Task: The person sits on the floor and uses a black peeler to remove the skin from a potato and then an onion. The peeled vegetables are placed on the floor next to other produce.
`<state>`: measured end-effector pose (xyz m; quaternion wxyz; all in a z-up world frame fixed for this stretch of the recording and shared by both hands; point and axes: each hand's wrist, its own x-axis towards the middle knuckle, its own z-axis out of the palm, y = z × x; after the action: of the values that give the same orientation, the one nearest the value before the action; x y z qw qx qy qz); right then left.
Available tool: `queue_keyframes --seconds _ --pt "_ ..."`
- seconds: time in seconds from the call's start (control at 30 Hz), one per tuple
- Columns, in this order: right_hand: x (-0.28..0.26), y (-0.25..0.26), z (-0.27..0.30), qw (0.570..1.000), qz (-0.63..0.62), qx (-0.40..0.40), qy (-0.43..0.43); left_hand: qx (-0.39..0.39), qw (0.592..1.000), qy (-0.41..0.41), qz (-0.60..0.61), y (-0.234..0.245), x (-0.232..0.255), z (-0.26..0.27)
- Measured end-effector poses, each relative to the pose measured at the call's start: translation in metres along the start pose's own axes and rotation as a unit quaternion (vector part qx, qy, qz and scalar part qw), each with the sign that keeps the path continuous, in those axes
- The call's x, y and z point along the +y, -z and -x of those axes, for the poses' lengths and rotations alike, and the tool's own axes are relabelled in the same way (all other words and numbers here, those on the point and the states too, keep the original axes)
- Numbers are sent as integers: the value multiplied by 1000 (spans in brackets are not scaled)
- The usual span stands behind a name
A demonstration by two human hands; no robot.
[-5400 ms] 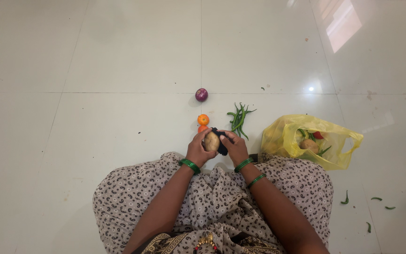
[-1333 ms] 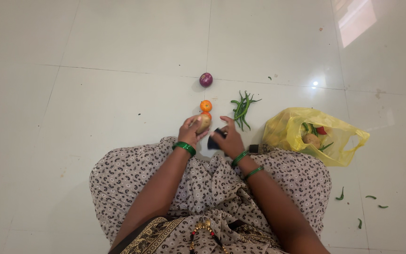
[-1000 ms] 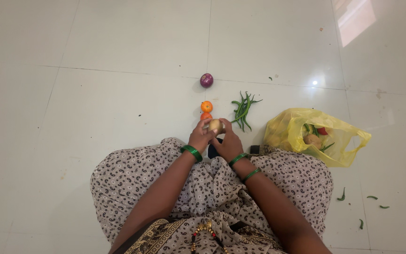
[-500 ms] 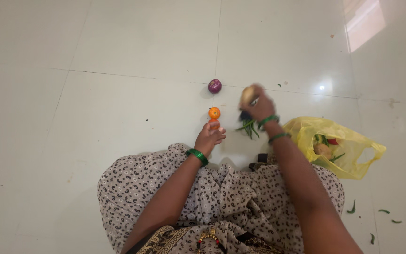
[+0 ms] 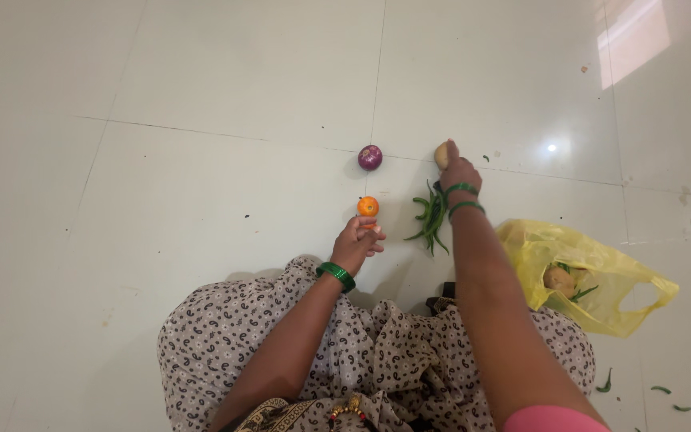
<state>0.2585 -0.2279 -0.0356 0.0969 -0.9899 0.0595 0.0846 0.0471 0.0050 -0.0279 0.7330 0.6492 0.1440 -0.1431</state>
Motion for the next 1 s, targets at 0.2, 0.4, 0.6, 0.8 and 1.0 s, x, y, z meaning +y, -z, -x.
queue_keyframes --seconds 0.2,0.4,0.6,0.8,1.0 --pt "14 -14 -16 1000 -11 -2 7 -27 999 -5 -19 0 -9 -2" --pt "39 5 -11 982 -138 92 -91 -6 1000 2 -30 3 -18 -7" --pt "42 7 56 971 -120 61 -200 1 998 -12 -60 4 -21 -8" --pt "-9 -23 122 977 -72 -58 -190 -9 997 -27 -68 4 -34 -10" --pt "-9 -42 128 991 -63 -47 -112 15 994 -36 -101 10 -39 -8"
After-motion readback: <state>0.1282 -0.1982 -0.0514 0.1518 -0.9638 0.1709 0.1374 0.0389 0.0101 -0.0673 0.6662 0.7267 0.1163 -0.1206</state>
